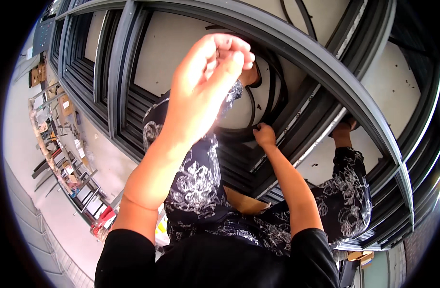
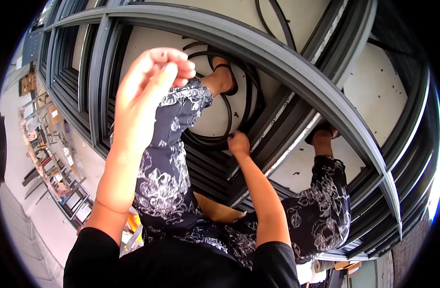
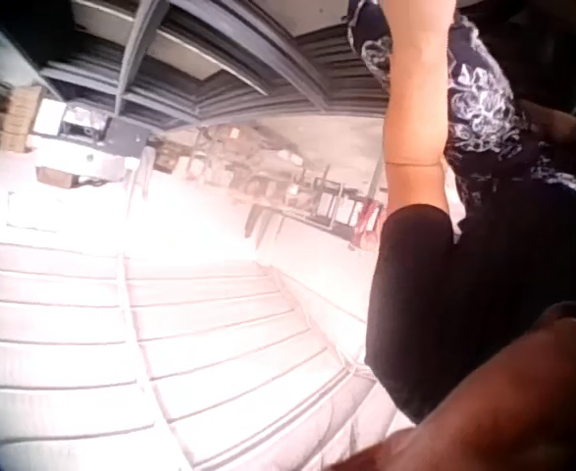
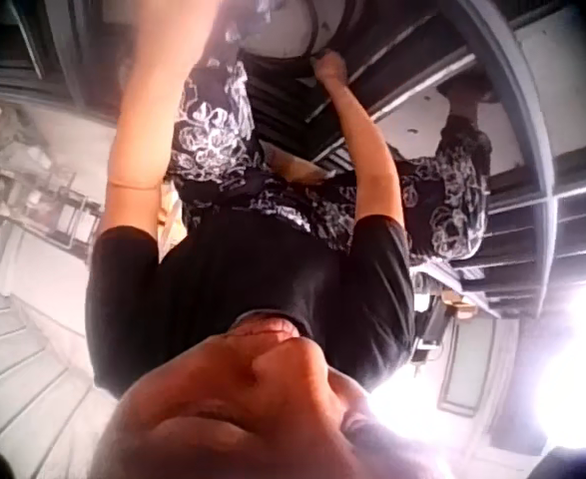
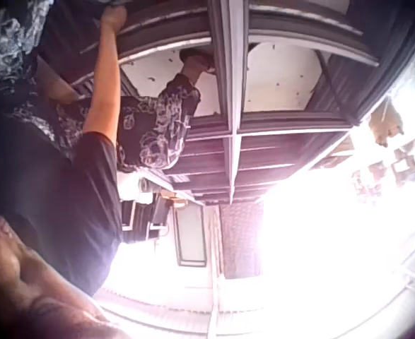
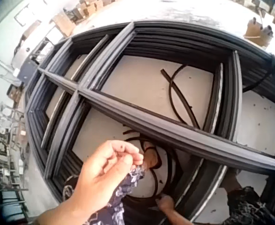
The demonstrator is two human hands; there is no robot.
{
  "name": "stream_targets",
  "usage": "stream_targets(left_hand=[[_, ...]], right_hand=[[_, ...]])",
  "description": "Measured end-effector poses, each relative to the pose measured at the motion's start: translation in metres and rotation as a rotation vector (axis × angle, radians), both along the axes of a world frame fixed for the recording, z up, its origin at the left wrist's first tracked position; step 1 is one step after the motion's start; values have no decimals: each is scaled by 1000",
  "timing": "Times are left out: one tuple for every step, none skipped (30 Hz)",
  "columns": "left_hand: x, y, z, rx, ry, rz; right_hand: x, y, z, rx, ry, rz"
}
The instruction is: The person installs a rubber seal into the grooves of a metal frame by hand and uses scissors to cut the seal to length.
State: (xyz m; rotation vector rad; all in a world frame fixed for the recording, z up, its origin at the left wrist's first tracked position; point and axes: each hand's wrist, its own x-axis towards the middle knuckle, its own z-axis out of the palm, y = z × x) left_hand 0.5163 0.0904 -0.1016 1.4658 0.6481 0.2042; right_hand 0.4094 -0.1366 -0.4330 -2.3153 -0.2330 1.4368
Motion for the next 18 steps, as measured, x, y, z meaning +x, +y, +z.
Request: stream_targets(left_hand=[[-1, 0, 1, 23, 36, -23], [1, -1, 1, 17, 61, -27], [3, -2, 1, 12, 84, -33], [7, -3, 3, 25, 119, -37], [9, -4, 5, 30, 179, -31], [12, -5, 5, 36, 194, -44], [13, -6, 4, 40, 206, -53], [15, -6, 4, 37, 207, -66], [18, -7, 4, 23, 207, -87], [18, -7, 3, 7, 207, -98], [17, -6, 2, 0, 203, -98], [15, -5, 0, 13, 172, -120], [14, -5, 0, 25, 138, -136], [13, -4, 0, 14, 148, -148], [13, -6, 2, 9, 141, -146], [15, -7, 6, -18, 170, -124], [16, -7, 7, -41, 198, -98], [16, -6, 9, -50, 202, -97]], right_hand=[[-4, 11, -6, -27, -19, 58], [-7, 19, -14, -29, 1, 49], [-9, 28, -24, 10, -72, 16], [-9, 38, -33, 53, -146, -14], [-7, 46, -41, 52, -133, -24], [-6, 54, -48, 80, -54, -153], [-6, 58, -52, 106, 22, -278], [-16, 59, -59, 181, -149, -343], [-22, 57, -65, 175, -153, -357], [-27, 57, -59, 162, 11, -316], [-30, 57, -47, 146, 173, -269], [-38, 59, -31, 149, 98, -321], [-41, 61, -7, 152, 20, -368], [-43, 60, 7, 106, 44, -418], [-51, 52, 6, 102, 37, -415], [-62, 47, 2, 31, -52, -541], [-68, 45, 1, -38, -142, -664], [-69, 38, -2, -81, -61, -692]])
